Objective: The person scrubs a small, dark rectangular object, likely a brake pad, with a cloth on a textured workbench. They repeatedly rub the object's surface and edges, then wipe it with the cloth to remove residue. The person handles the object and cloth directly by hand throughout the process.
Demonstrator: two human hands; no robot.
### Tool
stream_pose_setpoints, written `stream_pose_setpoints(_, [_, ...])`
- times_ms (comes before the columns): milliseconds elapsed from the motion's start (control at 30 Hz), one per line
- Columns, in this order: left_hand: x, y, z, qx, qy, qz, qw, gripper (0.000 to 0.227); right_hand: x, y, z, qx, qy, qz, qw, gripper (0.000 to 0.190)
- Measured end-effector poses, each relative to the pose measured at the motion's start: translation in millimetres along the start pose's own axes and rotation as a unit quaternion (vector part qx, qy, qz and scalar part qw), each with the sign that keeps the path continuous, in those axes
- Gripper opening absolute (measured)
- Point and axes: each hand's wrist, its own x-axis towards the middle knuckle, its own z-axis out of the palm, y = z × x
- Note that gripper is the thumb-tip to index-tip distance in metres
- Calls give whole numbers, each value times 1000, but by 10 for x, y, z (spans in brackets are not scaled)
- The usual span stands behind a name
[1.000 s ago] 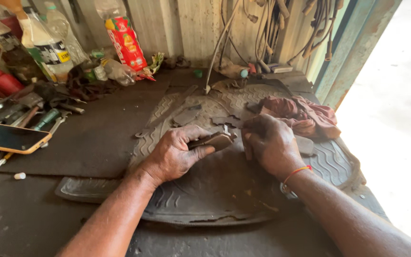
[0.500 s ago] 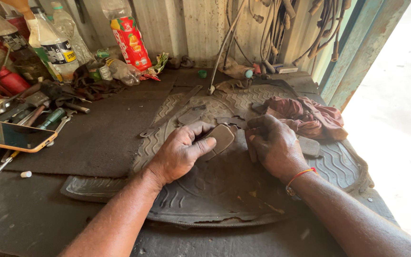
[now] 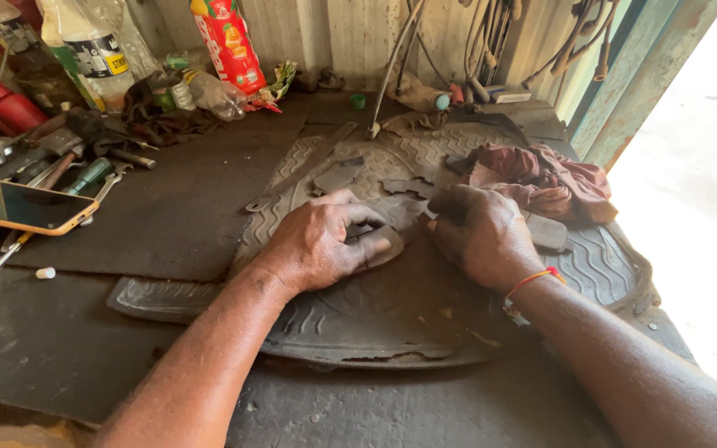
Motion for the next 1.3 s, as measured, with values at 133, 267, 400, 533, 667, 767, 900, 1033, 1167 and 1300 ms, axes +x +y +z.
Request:
stream_pose_setpoints(133, [-1,-23,-15,17,-25,49,998,64,6,-7,-73,-27,-50,14,998,34])
stream_pose_setpoints(267, [-12,-7,-13,44,-44,36,997,68,-4,-72,-108,-45,-71,20,996,28])
stream_pose_setpoints(400, [-13,47,-1,53,-26,55,997,67,13,-115,-69,29,-49,26,998,24])
stream_pose_setpoints(533, [-11,102,12,89,-23,48,995,59,56,-146,71,60,-11,8,998,23])
stream_pose_setpoints(667, [-11,158,-8,95,-17,44,994,52,31,-165,113,-17,-16,-50,998,21])
stream_pose_setpoints(767, [-9,182,-6,100,-36,23,994,44,-47,-234,80,-8,-54,7,998,21])
stream_pose_setpoints(900, [9,94,53,79,9,84,993,46,-31,-272,102,-6,-33,7,999,19])
stream_pose_setpoints(1033, [-23,102,83,86,-4,58,995,45,-67,-216,199,-55,6,-35,998,18])
stream_pose_setpoints(1167, [6,94,11,111,-7,61,992,37,-102,-192,129,-18,-41,-13,999,16])
stream_pose_setpoints(1300, [-10,66,94,114,18,70,991,49,-46,-177,236,-32,35,-55,997,17])
